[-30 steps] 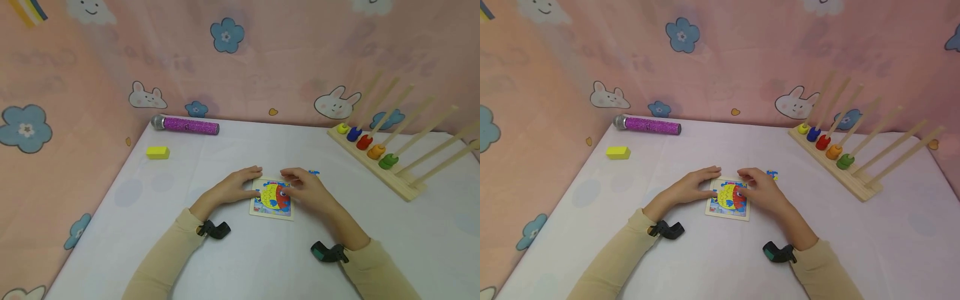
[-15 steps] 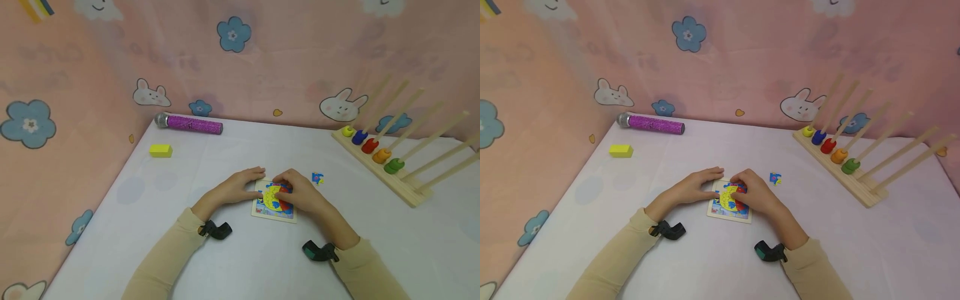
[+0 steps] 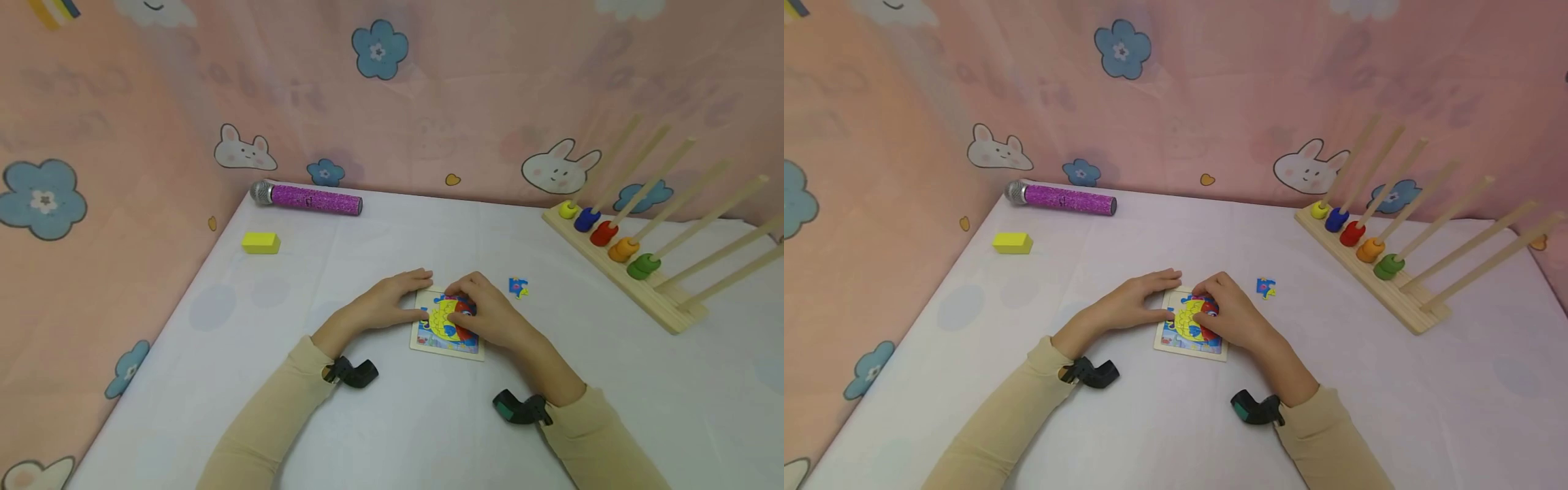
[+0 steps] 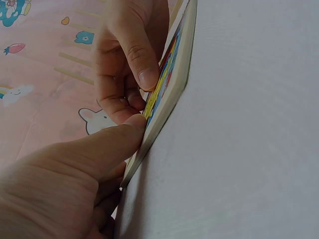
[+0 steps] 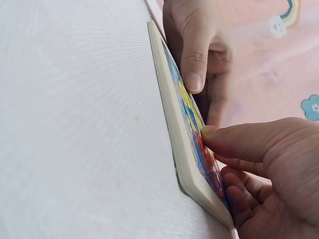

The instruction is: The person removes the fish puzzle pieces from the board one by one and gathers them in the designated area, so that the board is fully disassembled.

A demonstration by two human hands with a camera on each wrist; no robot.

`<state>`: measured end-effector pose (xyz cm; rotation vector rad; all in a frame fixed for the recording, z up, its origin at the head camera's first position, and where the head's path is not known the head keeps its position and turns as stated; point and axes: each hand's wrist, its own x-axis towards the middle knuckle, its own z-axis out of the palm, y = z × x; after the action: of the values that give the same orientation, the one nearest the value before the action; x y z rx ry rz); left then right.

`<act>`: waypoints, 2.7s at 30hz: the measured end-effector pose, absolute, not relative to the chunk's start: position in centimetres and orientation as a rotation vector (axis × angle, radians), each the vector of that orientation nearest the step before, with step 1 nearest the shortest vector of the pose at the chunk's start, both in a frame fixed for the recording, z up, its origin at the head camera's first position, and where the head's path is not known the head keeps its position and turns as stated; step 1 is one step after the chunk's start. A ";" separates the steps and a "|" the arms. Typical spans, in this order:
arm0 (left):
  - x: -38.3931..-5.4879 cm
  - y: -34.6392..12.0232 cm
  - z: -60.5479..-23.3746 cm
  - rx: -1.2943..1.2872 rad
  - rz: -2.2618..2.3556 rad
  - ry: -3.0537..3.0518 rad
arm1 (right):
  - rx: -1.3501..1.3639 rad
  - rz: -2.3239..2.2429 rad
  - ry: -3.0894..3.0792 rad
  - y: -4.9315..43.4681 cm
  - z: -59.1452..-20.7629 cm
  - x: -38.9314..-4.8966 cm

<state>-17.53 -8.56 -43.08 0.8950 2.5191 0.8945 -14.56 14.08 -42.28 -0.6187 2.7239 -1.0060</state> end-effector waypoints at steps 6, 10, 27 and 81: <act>-17.6 -8.6 -43.1 0.888 0.898 2.515 | -0.599 -1.000 2.724 13.9 -42.2 -14.4; -17.6 -8.5 -43.1 0.888 0.902 2.511 | -0.571 -1.004 2.713 13.8 -42.2 -14.4; -17.4 -8.6 -43.0 0.889 0.893 2.513 | -0.568 -1.106 2.677 14.2 -42.4 -14.4; -17.6 -8.4 -43.7 0.907 0.885 2.535 | -0.278 -1.081 2.805 20.9 -40.4 -14.5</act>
<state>-17.57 -8.45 -43.68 0.9067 2.5350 0.8853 -14.50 20.93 -40.44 -0.2785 2.8046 -1.0810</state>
